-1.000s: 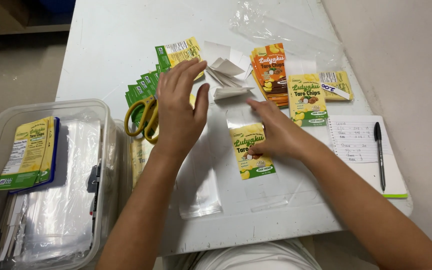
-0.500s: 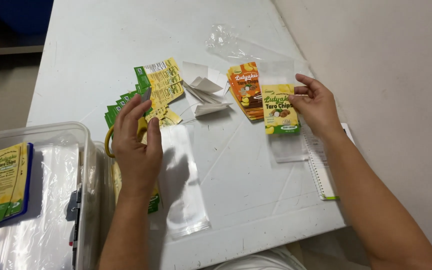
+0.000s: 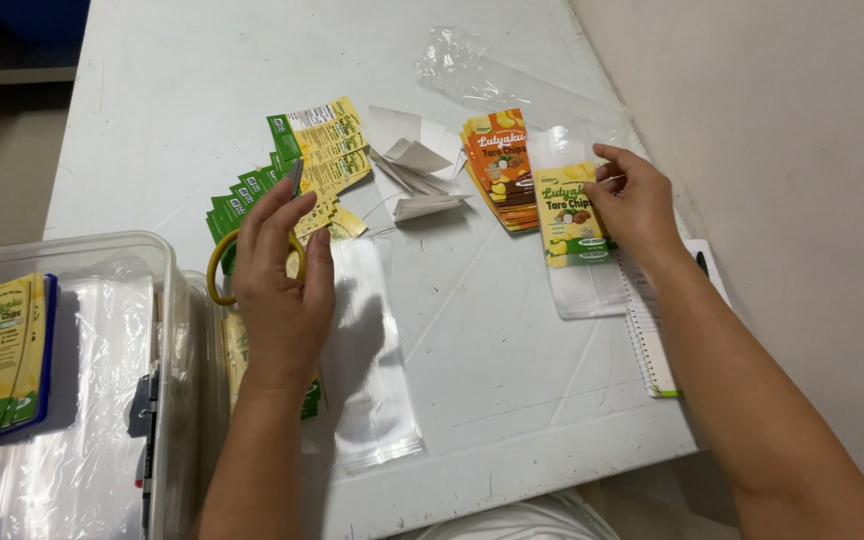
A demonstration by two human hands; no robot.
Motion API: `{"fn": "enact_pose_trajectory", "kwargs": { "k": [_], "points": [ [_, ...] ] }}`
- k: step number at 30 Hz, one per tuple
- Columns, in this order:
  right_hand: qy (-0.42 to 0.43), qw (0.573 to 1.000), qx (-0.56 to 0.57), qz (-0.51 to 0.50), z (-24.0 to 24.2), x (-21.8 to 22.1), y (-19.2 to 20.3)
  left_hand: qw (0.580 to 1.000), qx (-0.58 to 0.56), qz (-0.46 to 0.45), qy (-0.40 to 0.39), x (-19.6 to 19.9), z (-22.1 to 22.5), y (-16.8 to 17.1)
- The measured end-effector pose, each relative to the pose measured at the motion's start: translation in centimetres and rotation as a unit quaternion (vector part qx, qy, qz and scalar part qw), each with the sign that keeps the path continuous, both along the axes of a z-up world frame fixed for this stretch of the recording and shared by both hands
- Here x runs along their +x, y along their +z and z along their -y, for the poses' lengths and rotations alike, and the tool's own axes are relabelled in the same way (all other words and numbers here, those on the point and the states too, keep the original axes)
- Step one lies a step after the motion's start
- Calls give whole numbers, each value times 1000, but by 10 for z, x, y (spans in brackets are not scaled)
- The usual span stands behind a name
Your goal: Cutting paper slips from a sheet and inserting them into small plastic packets for packaging.
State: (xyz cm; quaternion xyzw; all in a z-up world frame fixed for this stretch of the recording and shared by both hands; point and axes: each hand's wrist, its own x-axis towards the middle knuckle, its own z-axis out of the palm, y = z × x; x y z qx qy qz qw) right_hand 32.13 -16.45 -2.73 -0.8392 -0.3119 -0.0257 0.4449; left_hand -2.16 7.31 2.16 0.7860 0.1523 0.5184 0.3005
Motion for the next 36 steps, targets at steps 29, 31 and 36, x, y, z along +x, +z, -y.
{"fn": "enact_pose_trajectory", "kwargs": {
  "k": [29, 31, 36],
  "points": [
    [329, 887, -320, 42, -144, -212, 59, 942, -310, 131, -6, -9, -20, 1],
    [321, 896, -304, 26, -149, -206, 56, 944, -303, 128, -3, -8, -21, -3],
    [299, 915, -268, -36, -161, -191, 35, 948, -295, 117, 9, -7, -21, -7]
  ]
}}
